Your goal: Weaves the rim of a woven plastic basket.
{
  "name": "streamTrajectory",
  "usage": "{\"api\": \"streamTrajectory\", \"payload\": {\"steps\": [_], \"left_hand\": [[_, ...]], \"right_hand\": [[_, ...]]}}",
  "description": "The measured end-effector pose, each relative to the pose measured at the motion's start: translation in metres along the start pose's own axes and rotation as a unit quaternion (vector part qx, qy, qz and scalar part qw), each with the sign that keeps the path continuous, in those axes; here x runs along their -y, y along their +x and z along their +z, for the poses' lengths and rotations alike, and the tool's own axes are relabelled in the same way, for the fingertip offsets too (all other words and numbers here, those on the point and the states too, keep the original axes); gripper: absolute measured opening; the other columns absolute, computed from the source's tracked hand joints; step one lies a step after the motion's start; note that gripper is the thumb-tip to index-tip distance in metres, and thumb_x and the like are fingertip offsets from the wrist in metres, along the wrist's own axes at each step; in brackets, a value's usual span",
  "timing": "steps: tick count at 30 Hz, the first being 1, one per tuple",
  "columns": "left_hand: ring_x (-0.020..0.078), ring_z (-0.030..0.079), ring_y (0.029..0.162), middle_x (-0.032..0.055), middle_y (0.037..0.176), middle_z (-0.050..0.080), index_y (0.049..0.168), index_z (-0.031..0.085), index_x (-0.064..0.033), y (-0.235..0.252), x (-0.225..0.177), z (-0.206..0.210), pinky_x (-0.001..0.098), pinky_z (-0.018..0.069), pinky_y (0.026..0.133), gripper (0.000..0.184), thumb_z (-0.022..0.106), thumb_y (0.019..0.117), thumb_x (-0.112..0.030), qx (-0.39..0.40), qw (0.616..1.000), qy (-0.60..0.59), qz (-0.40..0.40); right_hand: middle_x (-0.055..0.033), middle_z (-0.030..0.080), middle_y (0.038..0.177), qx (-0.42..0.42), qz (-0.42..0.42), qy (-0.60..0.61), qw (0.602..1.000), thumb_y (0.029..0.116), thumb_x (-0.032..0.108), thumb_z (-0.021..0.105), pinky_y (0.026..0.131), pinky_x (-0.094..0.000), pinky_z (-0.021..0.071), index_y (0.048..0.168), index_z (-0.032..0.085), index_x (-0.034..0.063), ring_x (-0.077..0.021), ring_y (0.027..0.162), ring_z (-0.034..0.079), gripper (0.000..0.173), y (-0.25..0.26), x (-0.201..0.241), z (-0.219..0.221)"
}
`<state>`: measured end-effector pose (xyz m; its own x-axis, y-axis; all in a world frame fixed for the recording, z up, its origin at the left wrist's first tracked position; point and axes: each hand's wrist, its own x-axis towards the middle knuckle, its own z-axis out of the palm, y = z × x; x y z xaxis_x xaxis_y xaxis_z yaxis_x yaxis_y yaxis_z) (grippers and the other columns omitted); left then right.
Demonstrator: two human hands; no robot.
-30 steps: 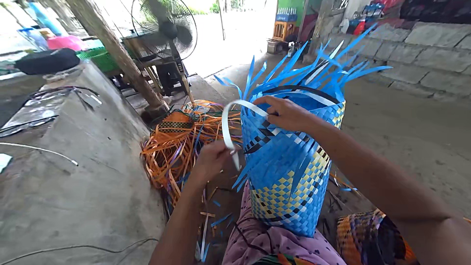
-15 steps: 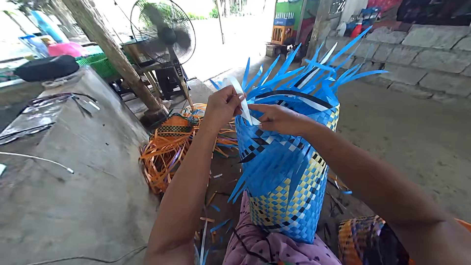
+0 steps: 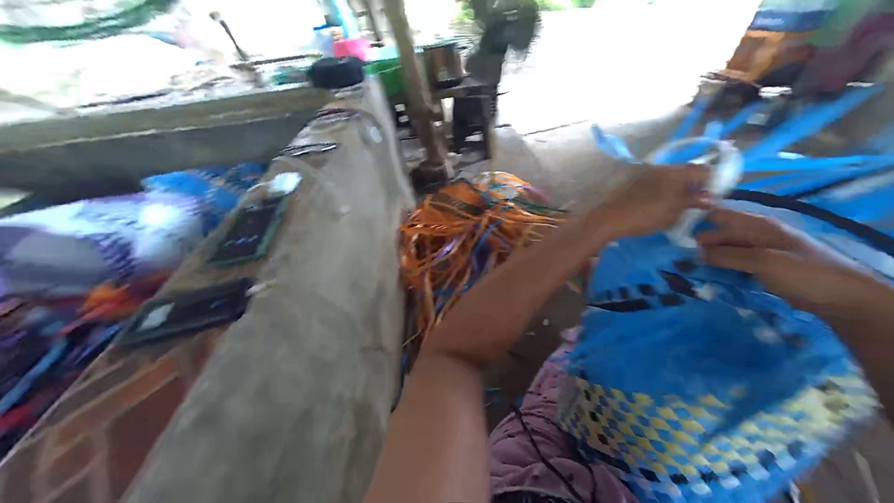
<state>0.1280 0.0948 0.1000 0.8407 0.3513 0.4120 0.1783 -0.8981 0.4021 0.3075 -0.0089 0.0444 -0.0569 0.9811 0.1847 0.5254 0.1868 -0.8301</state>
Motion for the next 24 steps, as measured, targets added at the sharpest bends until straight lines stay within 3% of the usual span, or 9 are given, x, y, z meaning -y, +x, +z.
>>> {"api": "streamTrajectory", "payload": {"steps": [3, 7, 9, 12, 16, 18, 20, 22, 24], "left_hand": [[0.0267, 0.070, 0.096, 0.0166, 0.104, 0.074, 0.124, 0.068, 0.0036, -0.003, 0.001, -0.001, 0.0415, 0.0545, 0.089, 0.026, 0.059, 0.1027, -0.008, 0.002, 0.999, 0.026, 0.025], [0.0242, 0.065, 0.070, 0.0183, 0.085, 0.070, 0.124, 0.065, 0.0088, 0.002, 0.008, -0.007, 0.0352, 0.0539, 0.065, 0.025, 0.057, 0.1027, -0.002, -0.030, 0.999, -0.026, 0.024], [0.0233, 0.067, 0.077, 0.0170, 0.092, 0.072, 0.125, 0.066, 0.0059, 0.001, 0.004, -0.011, 0.0360, 0.0556, 0.071, 0.026, 0.056, 0.1040, -0.005, 0.030, 0.999, -0.007, 0.012], [0.0210, 0.067, 0.091, 0.0126, 0.095, 0.073, 0.112, 0.072, 0.0028, 0.001, 0.009, 0.003, 0.0362, 0.0526, 0.085, 0.018, 0.059, 0.1008, -0.003, 0.069, 0.994, 0.022, 0.077], [0.0265, 0.065, 0.103, 0.0171, 0.103, 0.070, 0.104, 0.077, 0.0011, -0.021, 0.014, 0.017, 0.0378, 0.0501, 0.094, 0.014, 0.069, 0.0920, -0.001, -0.022, 0.990, 0.045, 0.134], [0.0275, 0.065, 0.106, 0.0176, 0.109, 0.068, 0.107, 0.077, -0.0009, -0.045, 0.006, 0.015, 0.0398, 0.0526, 0.095, 0.016, 0.073, 0.0920, -0.005, -0.072, 0.993, 0.062, 0.067], [0.0269, 0.068, 0.099, 0.0149, 0.103, 0.070, 0.104, 0.072, -0.0002, -0.065, -0.003, 0.017, 0.0446, 0.0567, 0.087, 0.025, 0.072, 0.0961, -0.024, -0.062, 0.996, 0.049, -0.053], [0.0317, 0.070, 0.091, 0.0162, 0.093, 0.071, 0.104, 0.071, 0.0003, -0.071, -0.008, 0.024, 0.0536, 0.0557, 0.082, 0.042, 0.068, 0.0973, -0.041, -0.014, 0.988, 0.038, -0.148], [0.0346, 0.070, 0.082, 0.0168, 0.084, 0.070, 0.098, 0.072, -0.0008, -0.072, -0.008, 0.038, 0.0568, 0.0553, 0.074, 0.042, 0.066, 0.0984, -0.042, -0.031, 0.985, 0.043, -0.166]], "right_hand": [[0.0102, 0.067, 0.096, -0.001, 0.013, 0.011, 1.000, 0.0876, 0.002, 0.051, 0.075, -0.0144, 0.0530, 0.142, 0.043, 0.0034, 0.0088, 0.082, 0.062, 0.055, 0.005, -0.005, 0.000], [0.0136, 0.066, 0.093, 0.019, 0.028, 0.022, 0.999, 0.0900, -0.002, 0.046, 0.074, -0.0117, 0.0526, 0.141, 0.039, 0.0021, 0.0107, 0.080, 0.062, 0.051, 0.008, 0.007, 0.002], [0.0161, 0.064, 0.086, 0.016, 0.025, 0.028, 0.999, 0.0880, -0.003, 0.046, 0.072, -0.0115, 0.0517, 0.130, 0.045, 0.0057, 0.0106, 0.077, 0.061, 0.043, 0.011, 0.006, 0.003], [0.0167, 0.063, 0.088, -0.017, 0.008, 0.063, 0.998, 0.0824, -0.004, 0.050, 0.076, -0.0116, 0.0515, 0.115, 0.052, 0.0099, 0.0097, 0.082, 0.061, 0.035, 0.013, -0.005, 0.003], [0.0113, 0.065, 0.107, -0.015, 0.007, 0.037, 0.999, 0.0846, -0.004, 0.048, 0.086, -0.0119, 0.0505, 0.136, 0.047, 0.0037, 0.0098, 0.097, 0.061, 0.052, 0.013, -0.007, -0.002], [0.0096, 0.068, 0.106, -0.029, 0.023, 0.026, 0.999, 0.0856, 0.004, 0.051, 0.080, -0.0135, 0.0526, 0.142, 0.048, 0.0062, 0.0083, 0.090, 0.063, 0.057, 0.014, -0.012, -0.004], [0.0001, 0.068, 0.110, -0.039, 0.046, 0.041, 0.997, 0.0931, 0.004, 0.053, 0.081, -0.0215, 0.0545, 0.146, 0.049, 0.0042, -0.0002, 0.091, 0.064, 0.053, 0.011, -0.001, 0.001], [-0.0041, 0.068, 0.100, -0.054, 0.048, 0.045, 0.996, 0.0993, 0.001, 0.053, 0.077, -0.0260, 0.0554, 0.126, 0.062, -0.0014, -0.0053, 0.083, 0.064, 0.028, 0.009, 0.015, 0.014], [-0.0001, 0.067, 0.080, -0.050, 0.011, 0.015, 0.999, 0.0980, 0.006, 0.062, 0.065, -0.0246, 0.0549, 0.103, 0.068, 0.0012, -0.0041, 0.069, 0.062, 0.009, 0.012, 0.018, 0.022]]}}
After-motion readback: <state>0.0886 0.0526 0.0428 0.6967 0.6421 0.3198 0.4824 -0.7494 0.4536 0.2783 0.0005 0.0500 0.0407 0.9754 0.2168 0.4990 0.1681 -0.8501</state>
